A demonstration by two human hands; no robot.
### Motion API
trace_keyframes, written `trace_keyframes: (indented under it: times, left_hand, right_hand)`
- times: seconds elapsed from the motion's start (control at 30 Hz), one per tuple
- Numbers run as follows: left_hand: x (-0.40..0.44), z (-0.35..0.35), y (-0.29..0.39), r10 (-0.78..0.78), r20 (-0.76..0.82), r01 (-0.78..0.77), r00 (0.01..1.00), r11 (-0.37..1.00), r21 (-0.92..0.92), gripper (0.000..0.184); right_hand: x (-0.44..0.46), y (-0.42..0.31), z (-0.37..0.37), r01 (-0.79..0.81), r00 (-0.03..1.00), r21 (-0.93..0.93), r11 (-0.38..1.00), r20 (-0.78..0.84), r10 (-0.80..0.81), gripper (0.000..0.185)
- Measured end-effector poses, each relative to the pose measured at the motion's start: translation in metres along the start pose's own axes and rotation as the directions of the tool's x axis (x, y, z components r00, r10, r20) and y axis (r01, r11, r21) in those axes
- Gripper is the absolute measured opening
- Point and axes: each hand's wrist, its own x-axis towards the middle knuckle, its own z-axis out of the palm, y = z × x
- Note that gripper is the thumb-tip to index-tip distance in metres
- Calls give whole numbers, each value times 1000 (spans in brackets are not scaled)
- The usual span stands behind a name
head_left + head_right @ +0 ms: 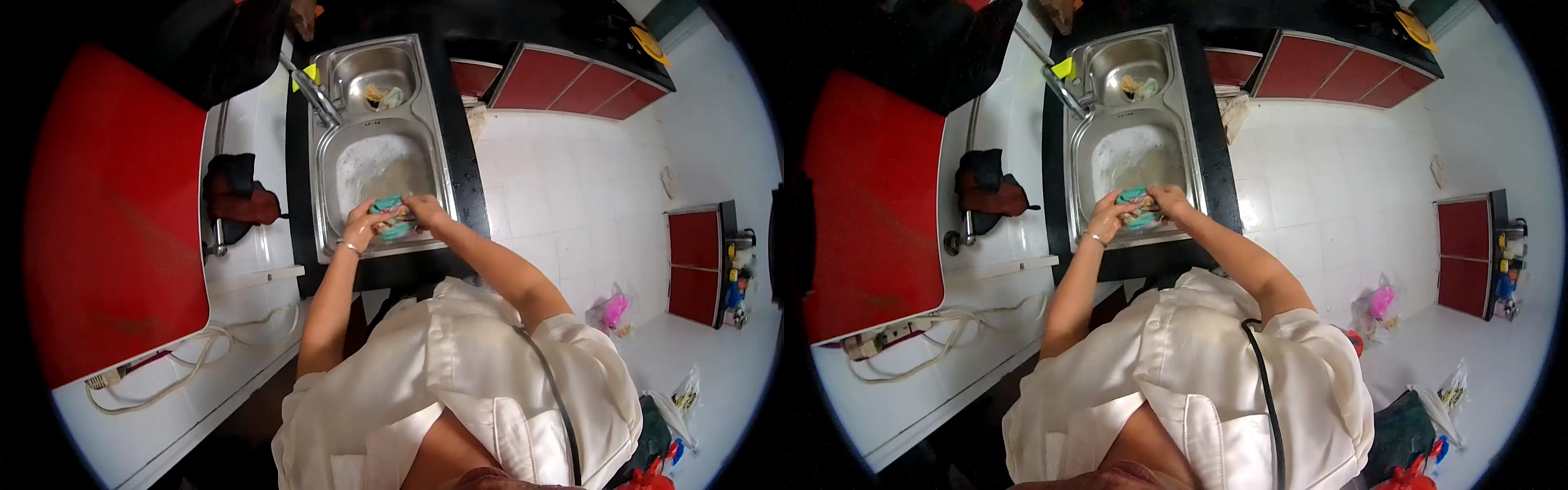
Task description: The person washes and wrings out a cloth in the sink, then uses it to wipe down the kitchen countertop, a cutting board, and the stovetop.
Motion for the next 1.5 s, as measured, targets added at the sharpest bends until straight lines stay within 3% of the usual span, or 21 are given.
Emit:
trace_keyframes:
  times: [0.1,0.17,0.23,0.33,0.37,0.47,0.57,0.67,0.7,0.8,0.83,0.87,0.93,1.0,1.07,1.17,1.27,1.3,1.4,1.43,1.5]
  left_hand:
    - [11,1,-7,164,-31,-167,986,974,-155,49]
    - [31,-11,-21,223,-44,-227,974,963,-144,57]
    - [5,30,1,143,-115,-173,983,931,-321,52]
    - [-3,50,5,115,-93,-143,989,906,-398,48]
    - [-3,53,2,122,-66,-138,990,909,-392,47]
    - [-16,71,6,196,-153,-196,969,981,13,40]
    - [-3,89,-13,397,-202,-318,895,888,333,31]
    - [18,104,-26,380,-262,-368,887,925,93,18]
    - [20,116,-25,300,-185,-323,936,940,-106,17]
    - [26,168,-22,158,181,-133,971,981,-142,25]
    - [13,216,-8,16,186,10,983,991,-136,39]
    - [15,240,-8,22,244,-9,969,998,-55,55]
    - [37,285,-11,-81,295,104,952,993,-63,71]
    - [52,337,-20,-14,202,54,979,980,-191,58]
    - [71,379,-29,83,123,-78,989,996,-39,46]
    - [94,429,-32,151,56,-153,987,987,43,33]
    - [99,478,-28,202,98,-222,974,936,272,42]
    - [102,491,-30,208,127,-239,970,911,336,47]
    - [126,513,-38,188,251,-313,950,505,805,60]
    - [133,517,-36,260,341,-426,903,446,787,69]
    - [140,522,-11,191,328,-373,925,294,880,73]
  right_hand:
    - [-10,-5,-6,-84,988,163,983,142,61,45]
    - [-15,-8,-11,1,998,-16,1000,65,0,41]
    - [-2,-5,-25,117,991,-307,945,-33,-133,34]
    - [-20,-23,-23,274,958,210,939,-140,-248,33]
    - [-32,-33,-24,245,966,258,935,-152,-211,33]
    - [-35,-38,-50,295,949,90,951,-148,-280,33]
    - [-52,-40,-71,333,941,57,941,-79,-328,32]
    - [-70,-40,-107,358,918,172,918,-246,-312,30]
    - [-77,-43,-118,424,889,233,875,-295,-351,30]
    - [-106,-58,-166,516,842,295,804,-346,-413,27]
    - [-117,-62,-187,531,834,298,793,-351,-426,26]
    - [-123,-59,-209,653,722,-1,757,-301,-623,25]
    - [-140,-57,-254,728,478,-547,413,-25,-878,25]
    - [-170,-55,-284,657,349,-730,186,76,-934,28]
    - [-193,-53,-315,642,276,-746,179,7,-961,27]
    - [-212,-39,-366,625,520,-500,599,-305,-798,28]
    - [-216,-33,-406,514,510,-560,650,-410,-756,27]
    - [-210,-31,-416,510,409,-662,549,-375,-832,27]
    - [-194,-32,-448,459,671,-546,700,-303,-676,23]
    - [-191,-37,-458,477,645,-537,696,-325,-692,23]
    - [-186,-48,-473,507,592,-520,687,-369,-716,22]
